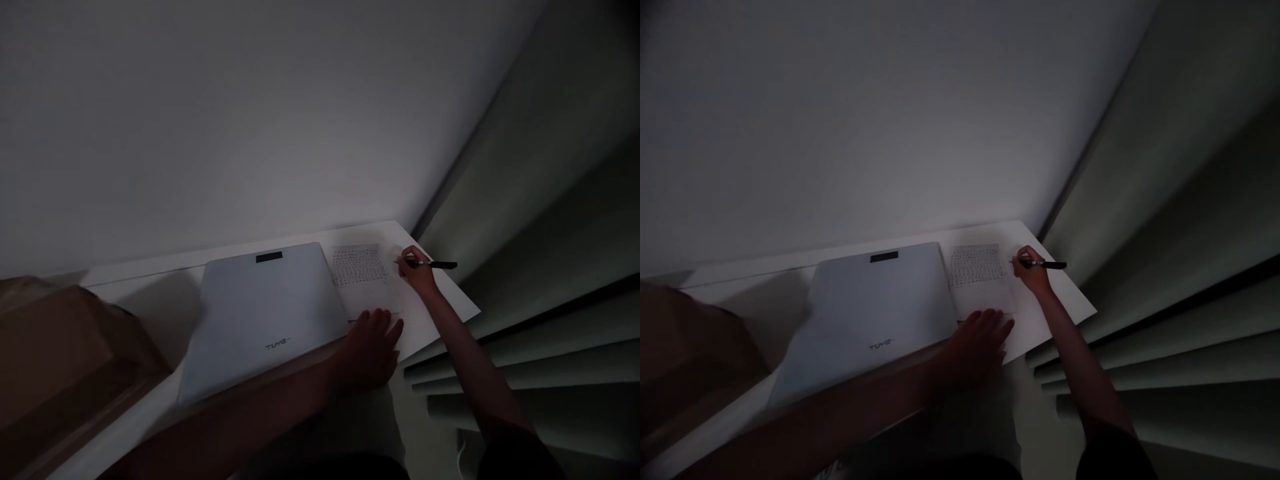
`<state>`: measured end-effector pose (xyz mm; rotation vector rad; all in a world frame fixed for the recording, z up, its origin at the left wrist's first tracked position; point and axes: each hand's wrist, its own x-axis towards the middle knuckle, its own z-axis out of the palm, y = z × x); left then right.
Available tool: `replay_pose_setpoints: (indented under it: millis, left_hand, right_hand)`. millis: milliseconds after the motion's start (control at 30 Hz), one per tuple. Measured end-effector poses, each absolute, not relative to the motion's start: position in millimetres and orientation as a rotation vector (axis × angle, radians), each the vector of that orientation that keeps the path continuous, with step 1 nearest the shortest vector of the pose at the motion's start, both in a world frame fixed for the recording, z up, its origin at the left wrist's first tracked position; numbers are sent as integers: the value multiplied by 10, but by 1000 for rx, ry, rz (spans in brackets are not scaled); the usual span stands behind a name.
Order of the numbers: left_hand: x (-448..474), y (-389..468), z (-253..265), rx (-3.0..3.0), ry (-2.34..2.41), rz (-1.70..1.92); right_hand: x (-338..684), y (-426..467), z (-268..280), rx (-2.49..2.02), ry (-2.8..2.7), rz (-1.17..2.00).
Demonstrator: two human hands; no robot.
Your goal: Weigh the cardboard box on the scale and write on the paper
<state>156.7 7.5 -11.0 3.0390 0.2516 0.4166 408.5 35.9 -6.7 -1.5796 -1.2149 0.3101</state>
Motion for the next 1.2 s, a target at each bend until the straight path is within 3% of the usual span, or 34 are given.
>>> replay_pose_setpoints:
  millis: [100,200,500,1200]
  left_hand:
    - [1742,97,-32,3074,358,402]
    - [1937,119,31,3126,443,414]
    - [2192,109,7,2990,679,346]
    - [2166,155,-54,2897,680,351]
  right_hand:
    - [4068,372,-77,-1522,-1182,587]
    - [4027,382,-80,-1562,-1198,651]
    - [3978,364,-139,-1670,-1193,635]
    - [3947,351,-157,-1695,-1257,628]
